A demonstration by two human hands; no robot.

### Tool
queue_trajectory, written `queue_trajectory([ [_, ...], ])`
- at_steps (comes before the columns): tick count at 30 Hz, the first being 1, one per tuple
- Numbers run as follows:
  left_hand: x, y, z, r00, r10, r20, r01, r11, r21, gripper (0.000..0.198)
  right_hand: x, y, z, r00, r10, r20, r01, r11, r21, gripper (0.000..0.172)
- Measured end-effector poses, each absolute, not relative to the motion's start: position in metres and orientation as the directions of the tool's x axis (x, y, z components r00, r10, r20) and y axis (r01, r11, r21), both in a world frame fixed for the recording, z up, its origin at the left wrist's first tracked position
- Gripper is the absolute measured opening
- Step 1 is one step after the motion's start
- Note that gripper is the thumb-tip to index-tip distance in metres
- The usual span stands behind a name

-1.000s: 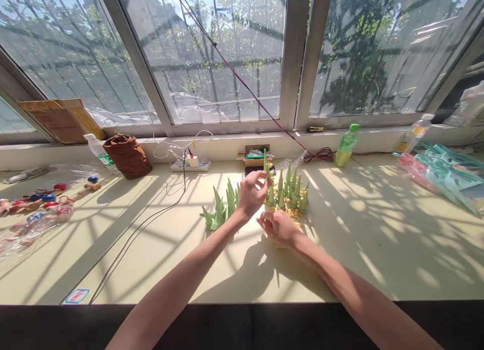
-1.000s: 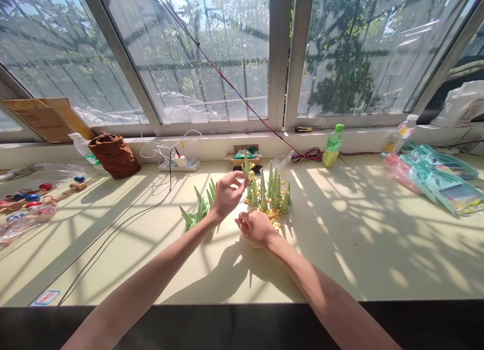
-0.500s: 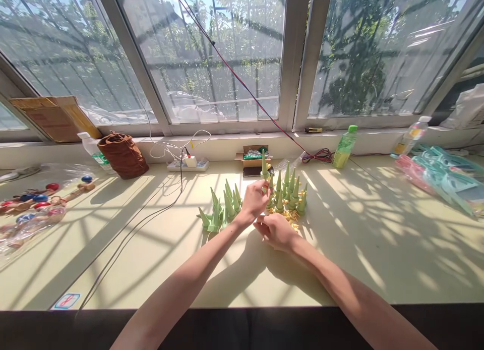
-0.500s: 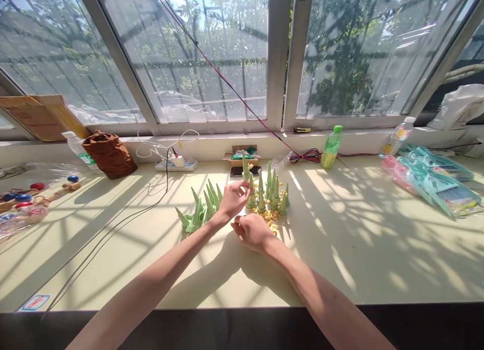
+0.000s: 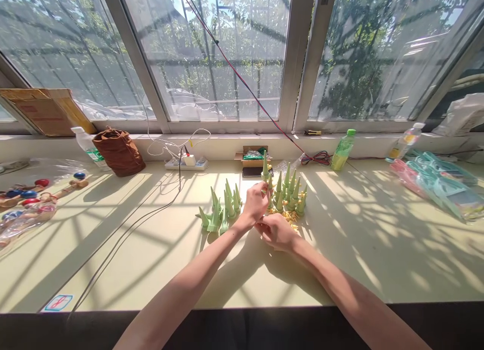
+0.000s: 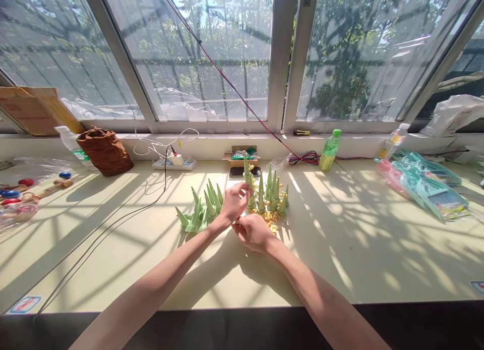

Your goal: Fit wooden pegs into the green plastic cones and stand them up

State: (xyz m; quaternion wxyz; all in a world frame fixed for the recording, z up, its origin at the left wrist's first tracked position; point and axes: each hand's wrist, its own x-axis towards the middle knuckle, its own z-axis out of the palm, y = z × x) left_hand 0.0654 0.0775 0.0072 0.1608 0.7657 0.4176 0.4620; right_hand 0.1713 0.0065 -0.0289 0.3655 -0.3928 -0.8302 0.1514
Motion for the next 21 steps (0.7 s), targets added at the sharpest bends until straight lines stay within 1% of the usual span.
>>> queue_trajectory([
  [7, 0.062, 0.072, 0.014, 0.252, 0.799, 0.546, 0.46, -0.596, 0.659, 0.004, 0.171, 0.009, -0.028, -0.451, 0.723, 0.523, 0.465, 0.691, -0.553, 0.03],
  [8, 0.059, 0.069, 0.015, 0.251, 0.802, 0.542, 0.46, -0.591, 0.663, 0.006, 0.171, 0.009, -0.028, -0.45, 0.722, 0.526, 0.458, 0.692, -0.559, 0.03],
  [11, 0.047, 0.061, 0.014, 0.233, 0.847, 0.477, 0.536, -0.521, 0.664, 0.014, 0.171, 0.01, -0.028, -0.446, 0.712, 0.542, 0.422, 0.702, -0.574, 0.029],
  [13, 0.037, 0.057, 0.01, 0.249, 0.862, 0.441, 0.594, -0.496, 0.634, 0.016, 0.171, 0.01, -0.027, -0.452, 0.705, 0.546, 0.407, 0.708, -0.577, 0.024],
  [15, 0.028, 0.056, 0.005, 0.295, 0.88, 0.373, 0.662, -0.47, 0.584, 0.018, 0.172, 0.009, -0.025, -0.472, 0.7, 0.536, 0.403, 0.712, -0.575, 0.022],
  [21, 0.021, 0.062, -0.009, 0.386, 0.881, 0.273, 0.711, -0.473, 0.52, 0.018, 0.172, 0.005, -0.024, -0.499, 0.695, 0.518, 0.407, 0.715, -0.569, 0.024],
])
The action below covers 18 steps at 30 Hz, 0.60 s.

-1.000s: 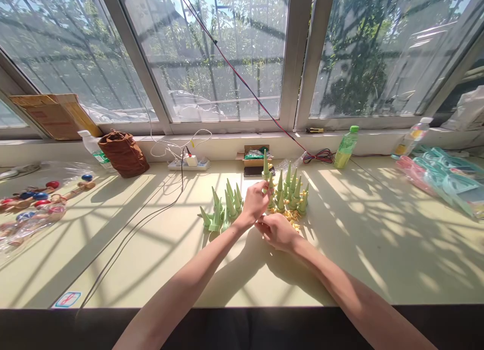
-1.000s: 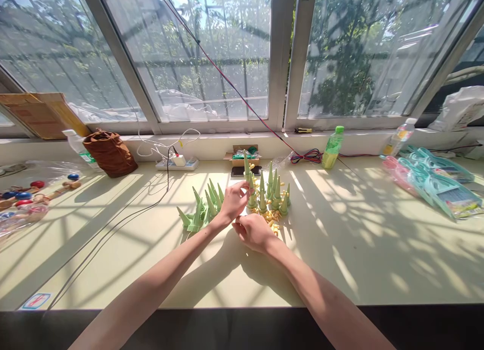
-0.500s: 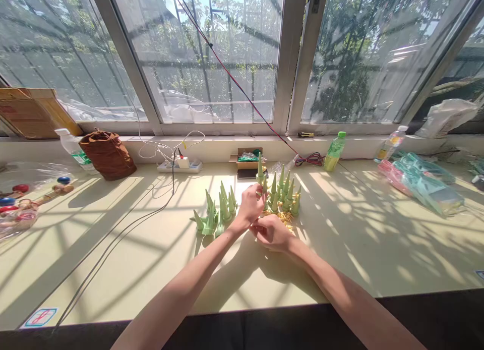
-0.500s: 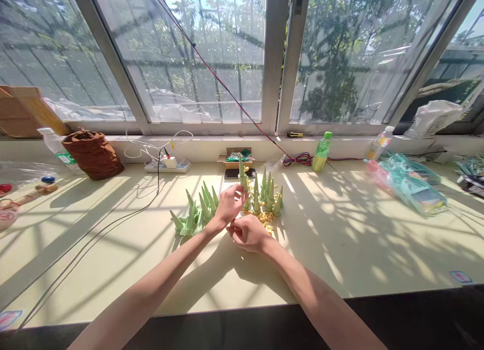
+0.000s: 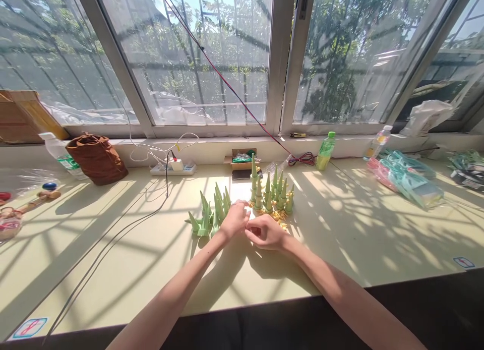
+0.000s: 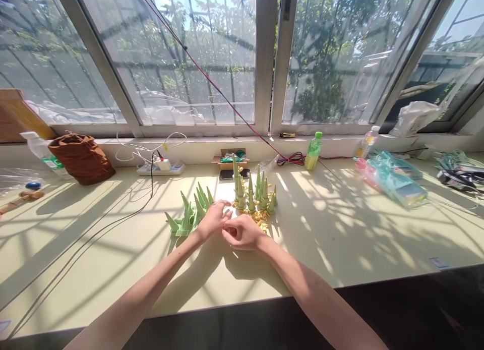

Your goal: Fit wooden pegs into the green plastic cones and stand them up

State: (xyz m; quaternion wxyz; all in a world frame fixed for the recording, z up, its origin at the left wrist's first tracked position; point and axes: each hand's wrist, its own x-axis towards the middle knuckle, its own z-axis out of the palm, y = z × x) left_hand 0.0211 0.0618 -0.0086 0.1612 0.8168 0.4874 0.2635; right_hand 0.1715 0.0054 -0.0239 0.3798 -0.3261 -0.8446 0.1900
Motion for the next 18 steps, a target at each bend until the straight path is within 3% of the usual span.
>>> queue_trajectory([
  [12, 0.025, 0.064, -0.011, 0.522, 0.828, 0.205, 0.718, -0.557, 0.418, 0.035, 0.169, 0.005, -0.024, -0.459, 0.646, 0.61, 0.413, 0.763, -0.498, 0.031],
  [14, 0.027, 0.066, -0.011, 0.523, 0.835, 0.174, 0.738, -0.545, 0.397, 0.036, 0.171, 0.003, -0.02, -0.355, 0.615, 0.704, 0.449, 0.772, -0.449, 0.032],
  [16, 0.028, 0.066, -0.011, 0.515, 0.844, 0.147, 0.76, -0.53, 0.377, 0.037, 0.177, 0.003, -0.012, -0.117, 0.551, 0.826, 0.538, 0.734, -0.414, 0.029],
  [18, 0.029, 0.067, -0.01, 0.504, 0.853, 0.133, 0.777, -0.515, 0.362, 0.038, 0.189, 0.005, -0.004, 0.037, 0.525, 0.85, 0.579, 0.682, -0.447, 0.025],
])
